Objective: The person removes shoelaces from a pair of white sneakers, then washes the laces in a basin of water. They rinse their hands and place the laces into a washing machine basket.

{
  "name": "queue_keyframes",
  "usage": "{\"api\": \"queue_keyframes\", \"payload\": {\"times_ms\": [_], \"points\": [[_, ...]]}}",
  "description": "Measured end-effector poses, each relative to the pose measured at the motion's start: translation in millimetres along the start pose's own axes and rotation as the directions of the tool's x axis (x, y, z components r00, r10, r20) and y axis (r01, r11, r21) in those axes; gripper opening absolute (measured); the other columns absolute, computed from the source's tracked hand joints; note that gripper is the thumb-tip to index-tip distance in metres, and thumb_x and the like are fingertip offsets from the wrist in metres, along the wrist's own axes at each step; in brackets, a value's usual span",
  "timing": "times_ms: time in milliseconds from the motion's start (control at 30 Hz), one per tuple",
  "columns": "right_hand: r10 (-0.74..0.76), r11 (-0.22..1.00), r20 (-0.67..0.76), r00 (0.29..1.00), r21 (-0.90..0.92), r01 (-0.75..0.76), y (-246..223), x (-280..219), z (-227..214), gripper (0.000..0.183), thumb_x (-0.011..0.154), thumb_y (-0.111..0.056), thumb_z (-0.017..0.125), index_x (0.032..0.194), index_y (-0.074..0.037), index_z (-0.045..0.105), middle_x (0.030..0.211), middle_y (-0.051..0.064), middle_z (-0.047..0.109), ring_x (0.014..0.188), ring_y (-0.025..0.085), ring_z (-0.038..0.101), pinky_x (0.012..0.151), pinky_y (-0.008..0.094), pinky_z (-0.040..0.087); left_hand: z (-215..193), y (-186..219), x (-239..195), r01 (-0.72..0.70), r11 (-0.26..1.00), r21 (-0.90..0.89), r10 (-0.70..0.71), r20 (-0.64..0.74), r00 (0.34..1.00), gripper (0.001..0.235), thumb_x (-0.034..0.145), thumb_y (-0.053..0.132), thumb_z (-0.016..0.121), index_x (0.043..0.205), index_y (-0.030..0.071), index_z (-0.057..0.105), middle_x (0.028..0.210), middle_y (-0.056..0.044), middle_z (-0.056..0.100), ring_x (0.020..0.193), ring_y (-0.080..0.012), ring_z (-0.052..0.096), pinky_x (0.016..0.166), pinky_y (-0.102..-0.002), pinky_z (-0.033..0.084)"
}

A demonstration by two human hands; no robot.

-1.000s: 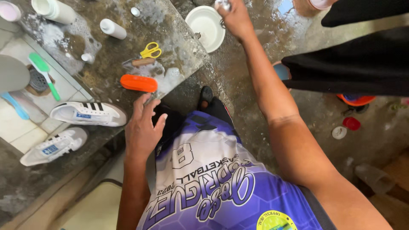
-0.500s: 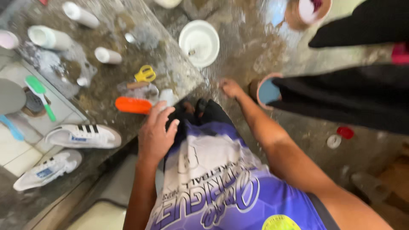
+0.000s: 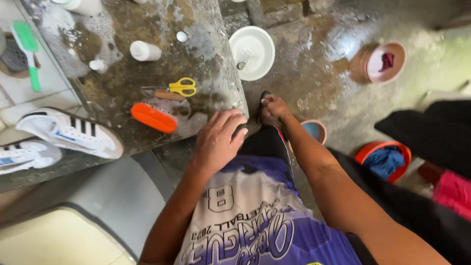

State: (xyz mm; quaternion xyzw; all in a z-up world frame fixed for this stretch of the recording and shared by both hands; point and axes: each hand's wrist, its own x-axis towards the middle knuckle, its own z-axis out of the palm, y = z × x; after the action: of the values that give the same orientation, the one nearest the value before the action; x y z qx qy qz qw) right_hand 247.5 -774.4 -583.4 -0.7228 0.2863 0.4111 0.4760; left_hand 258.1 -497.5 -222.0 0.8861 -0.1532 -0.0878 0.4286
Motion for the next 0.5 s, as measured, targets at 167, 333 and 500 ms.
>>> {"api": "queue_keyframes", "payload": {"times_ms": [167,333,500], "points": [[-0.07,0.996,0.161,0.984,-0.036,0.077,3,70,3,0.049,0.094,-0.031,0.07,0.133,-0.003,0.06,0.104,0.007,0.071,0.075,0.014,0.065,0.064,0.032,0.056,56,-20,30,0.204,0.959,0.194,-0.172,-0.171,0.97,0.045,0.089,0.018,0.079,0.13,0.008,0.062,0.147,-0.014,0.054,0.138,-0.0371,0.048,0.112,-0.05,0.044],[-0.022,0.999,0.152,0.988,-0.045,0.03,30,147,-23,0.048,0.093,-0.033,0.071,0.133,-0.007,0.06,0.1,0.004,0.07,0.076,0.012,0.066,0.065,0.032,0.059,104,-49,36,0.349,0.864,0.363,-0.3,-0.186,0.936,0.059,0.085,0.037,0.079,0.135,0.009,0.063,0.152,-0.022,0.049,0.145,-0.0457,0.039,0.11,-0.061,0.033],[0.07,0.997,0.072,0.995,0.038,-0.073,58,240,-32,0.046,0.093,-0.032,0.07,0.131,-0.008,0.062,0.095,0.004,0.07,0.074,0.014,0.065,0.06,0.032,0.057,112,-68,27,0.336,0.794,0.507,-0.268,-0.204,0.942,0.058,0.086,0.048,0.072,0.128,0.01,0.064,0.146,-0.026,0.051,0.142,-0.0519,0.04,0.113,-0.064,0.036]]}}
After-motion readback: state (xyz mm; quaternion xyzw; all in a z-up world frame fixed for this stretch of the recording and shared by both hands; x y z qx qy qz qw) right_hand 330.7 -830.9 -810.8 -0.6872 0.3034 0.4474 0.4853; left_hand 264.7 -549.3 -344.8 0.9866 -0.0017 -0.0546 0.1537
